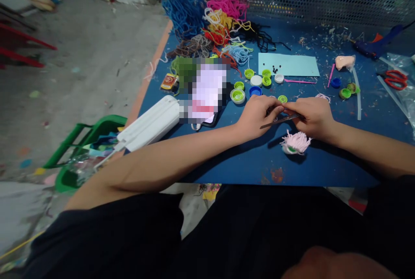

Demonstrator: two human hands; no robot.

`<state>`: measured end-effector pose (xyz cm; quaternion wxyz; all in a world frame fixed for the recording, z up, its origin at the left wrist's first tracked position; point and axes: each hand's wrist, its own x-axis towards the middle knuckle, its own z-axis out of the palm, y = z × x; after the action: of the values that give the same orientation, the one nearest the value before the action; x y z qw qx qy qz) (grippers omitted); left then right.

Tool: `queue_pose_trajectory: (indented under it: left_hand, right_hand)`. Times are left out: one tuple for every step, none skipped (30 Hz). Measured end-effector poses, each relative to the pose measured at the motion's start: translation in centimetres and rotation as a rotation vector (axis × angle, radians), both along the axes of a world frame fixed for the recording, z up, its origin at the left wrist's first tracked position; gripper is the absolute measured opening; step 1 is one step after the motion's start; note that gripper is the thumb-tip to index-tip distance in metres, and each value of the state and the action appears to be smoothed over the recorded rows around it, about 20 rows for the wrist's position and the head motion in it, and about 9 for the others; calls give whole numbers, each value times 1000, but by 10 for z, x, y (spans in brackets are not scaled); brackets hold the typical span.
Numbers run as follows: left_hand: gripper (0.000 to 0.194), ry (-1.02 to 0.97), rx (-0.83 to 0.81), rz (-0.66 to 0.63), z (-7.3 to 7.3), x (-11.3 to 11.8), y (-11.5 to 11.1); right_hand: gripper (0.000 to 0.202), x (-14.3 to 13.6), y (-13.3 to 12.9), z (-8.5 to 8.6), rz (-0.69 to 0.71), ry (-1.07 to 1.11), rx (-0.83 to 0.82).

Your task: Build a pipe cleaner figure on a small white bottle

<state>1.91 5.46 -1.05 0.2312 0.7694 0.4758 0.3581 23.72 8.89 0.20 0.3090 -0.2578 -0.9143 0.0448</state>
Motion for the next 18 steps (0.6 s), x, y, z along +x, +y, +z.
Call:
queue_pose_trajectory:
  left_hand:
    - [22, -7, -2, 0, 0, 0, 1]
    - [21, -15, -3, -3, -1, 0, 1]
    - [21, -25, -3, -5, -2, 0, 2]
    - [21, -37, -3, -11, -2, 1, 2]
    - [21, -50, -2, -15, -3, 1, 2]
    - [22, -62, -2, -19, -4, 1, 2]
    - [21, -75, -3, -20, -4, 1, 1]
    - [20, -87, -3, -20, -3, 1, 1]
    - [20, -103, -3, -20, -2, 2, 0]
    - [19, -124, -9, -19, -1, 2, -1]
    - [19, -150, -20, -21, 1, 2, -2]
    - [19, -181, -41, -29, 3, 2, -3]
    - [18, -217, -72, -42, 5, 2, -4]
    - [18, -252, -113, -61, 6, 2, -4]
    - [17, -285, -157, -83, 7, 2, -3]
    - [17, -316, -199, -110, 8, 1, -3]
    - [17, -342, -234, -136, 8, 1, -2]
    - [17, -364, -260, -158, 8, 1, -1]
  right_hand:
    - [28, 0, 0, 0, -10, -14, -12]
    - [28, 0, 1, 0, -21, -27, -28]
    - [28, 0, 0, 0, -30, -34, -48]
    - [28, -1, 0, 1, -35, -33, -70]
    - [27, -1, -1, 2, -36, -23, -98]
    - [25, -2, -2, 4, -33, -4, -137]
    - [22, -2, -3, 6, -30, 25, -194]
    - [19, -3, -3, 9, -33, 62, -271]
    - [17, -4, -3, 12, -46, 110, -364]
    - [17, -6, -3, 15, -67, 165, -467]
    - [19, -7, -2, 17, -93, 224, -568]
    - [23, -9, -2, 19, -117, 288, -657]
    - [27, -11, -1, 20, -130, 351, -734]
    - [31, -13, 0, 21, -130, 410, -800]
    - [34, -15, 0, 21, -119, 459, -855]
    - [37, -17, -1, 20, -107, 496, -900]
    - [40, -19, -1, 20, -96, 519, -935]
    - [43, -21, -2, 19, -90, 530, -959]
